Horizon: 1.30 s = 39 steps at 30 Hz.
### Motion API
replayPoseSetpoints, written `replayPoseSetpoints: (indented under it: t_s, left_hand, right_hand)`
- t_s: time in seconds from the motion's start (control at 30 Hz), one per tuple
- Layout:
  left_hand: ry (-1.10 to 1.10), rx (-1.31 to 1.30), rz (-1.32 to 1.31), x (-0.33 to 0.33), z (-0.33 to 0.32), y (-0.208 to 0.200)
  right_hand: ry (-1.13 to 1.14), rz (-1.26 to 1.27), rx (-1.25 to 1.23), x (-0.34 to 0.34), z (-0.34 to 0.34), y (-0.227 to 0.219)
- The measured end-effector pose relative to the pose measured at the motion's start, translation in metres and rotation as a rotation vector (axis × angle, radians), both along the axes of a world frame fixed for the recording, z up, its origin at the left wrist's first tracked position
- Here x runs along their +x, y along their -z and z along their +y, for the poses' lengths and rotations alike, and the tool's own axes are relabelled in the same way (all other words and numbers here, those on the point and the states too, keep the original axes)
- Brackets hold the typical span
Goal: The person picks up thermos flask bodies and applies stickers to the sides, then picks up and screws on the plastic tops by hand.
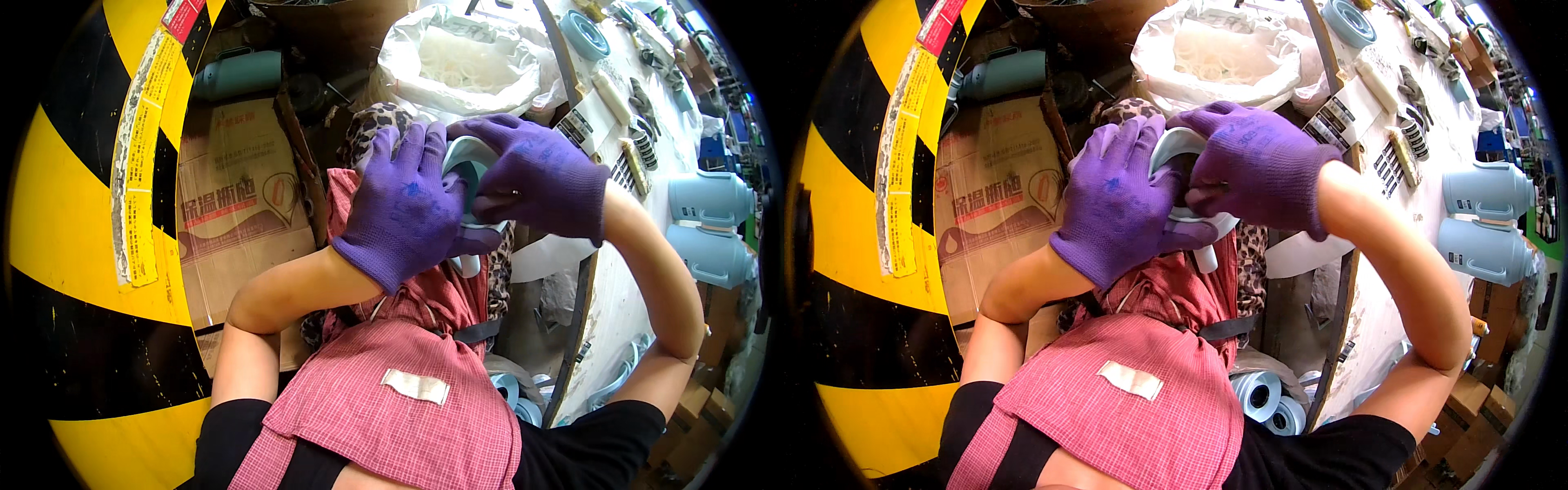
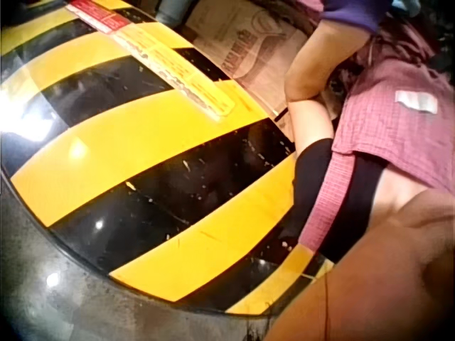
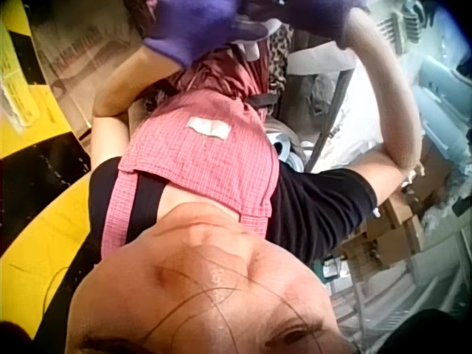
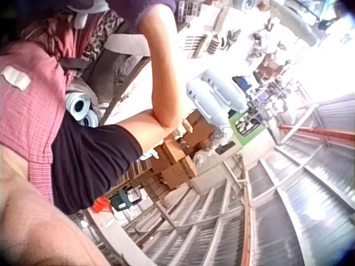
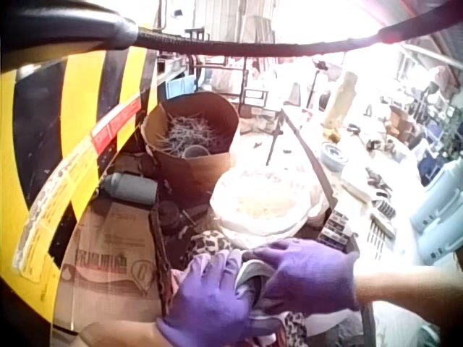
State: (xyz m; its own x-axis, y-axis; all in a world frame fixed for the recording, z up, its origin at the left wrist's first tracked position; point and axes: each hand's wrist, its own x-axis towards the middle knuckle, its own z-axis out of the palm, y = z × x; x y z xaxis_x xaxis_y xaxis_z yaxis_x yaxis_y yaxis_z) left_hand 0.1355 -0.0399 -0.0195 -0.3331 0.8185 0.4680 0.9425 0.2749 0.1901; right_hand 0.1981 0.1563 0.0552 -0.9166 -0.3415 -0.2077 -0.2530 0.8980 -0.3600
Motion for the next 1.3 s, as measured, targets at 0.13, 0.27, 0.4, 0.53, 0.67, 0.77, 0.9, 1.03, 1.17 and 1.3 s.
replayPoseSetpoints:
  t_s: [0.13,0.27,0.4,0.53,0.67,0.77,0.9,1.03,1.17,1.3]
  left_hand:
    - [0.024,-0.090,-0.056,-0.005,0.009,0.002]
    - [0.054,-0.066,-0.012,-0.005,0.015,0.011]
    - [0.028,-0.028,0.037,0.004,0.018,0.005]
    - [0.290,0.148,-0.288,-0.010,0.008,0.013]
    - [0.453,0.437,-0.488,-0.004,0.011,0.024]
    - [0.473,0.420,-0.531,-0.006,0.005,0.023]
    - [0.465,0.426,-0.511,-0.008,0.013,0.024]
    - [0.402,0.395,-0.692,-0.034,-0.014,-0.004]
    - [0.241,0.427,-1.060,-0.104,-0.026,-0.040]
    - [0.387,0.168,-1.329,-0.184,0.035,0.007]
  right_hand:
    - [0.271,-0.016,0.226,0.000,-0.018,0.010]
    - [0.277,0.116,0.398,0.004,-0.022,0.020]
    - [0.306,-0.004,0.668,0.003,-0.036,0.013]
    - [0.055,0.002,0.040,0.017,0.013,0.002]
    - [0.064,0.149,0.145,0.043,-0.003,0.006]
    - [0.129,0.184,-0.227,0.050,0.007,0.025]
    - [0.226,0.290,-0.465,0.061,0.004,0.045]
    - [0.430,0.347,-1.091,0.075,0.006,0.031]
    - [0.711,0.900,0.016,0.091,0.140,0.094]
    - [1.052,0.743,0.300,0.093,0.262,0.177]
